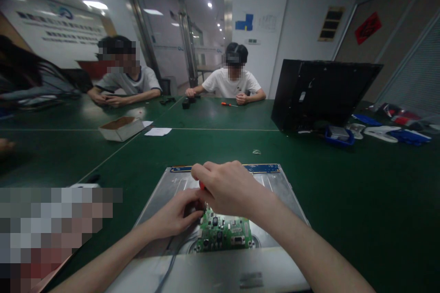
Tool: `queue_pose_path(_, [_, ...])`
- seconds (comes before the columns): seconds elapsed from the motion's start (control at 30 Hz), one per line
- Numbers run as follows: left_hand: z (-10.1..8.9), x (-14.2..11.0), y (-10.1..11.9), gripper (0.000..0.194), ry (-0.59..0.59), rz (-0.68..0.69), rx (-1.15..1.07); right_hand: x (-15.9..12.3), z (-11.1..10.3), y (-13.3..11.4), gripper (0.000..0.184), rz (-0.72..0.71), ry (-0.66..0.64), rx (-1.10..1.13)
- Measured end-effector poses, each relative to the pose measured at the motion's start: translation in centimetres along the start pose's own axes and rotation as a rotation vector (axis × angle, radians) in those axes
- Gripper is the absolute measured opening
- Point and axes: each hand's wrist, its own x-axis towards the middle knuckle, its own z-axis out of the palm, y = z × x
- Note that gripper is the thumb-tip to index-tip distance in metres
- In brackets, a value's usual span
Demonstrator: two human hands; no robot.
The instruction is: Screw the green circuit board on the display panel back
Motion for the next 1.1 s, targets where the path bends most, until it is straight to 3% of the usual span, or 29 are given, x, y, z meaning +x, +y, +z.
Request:
queue_pose_path(0.37, [-0.18,0.18,0.37,0.007,-0.003,-0.005,0.006,-0.28,0.21,0.70,0.029,-0.013,0.015,0.086])
queue_pose_path(0.57, [0.04,0.01,0.17,0.012,0.007,-0.002,-0.002,0.11,0.16,0.20,0.013,0.026,0.005,0.002])
queue_pose_path(0.9, [-0.06,0.10,0.16,0.012,0.004,0.009,-0.001,-0.15,0.16,0.37,0.022,-0.023,-0.014,0.120])
queue_pose_path(1.1, [0.13,-0.03,0.06,0.017,0.028,0.015,-0.012,0.08,0.13,-0.04,0.012,-0.011,0.004,-0.020])
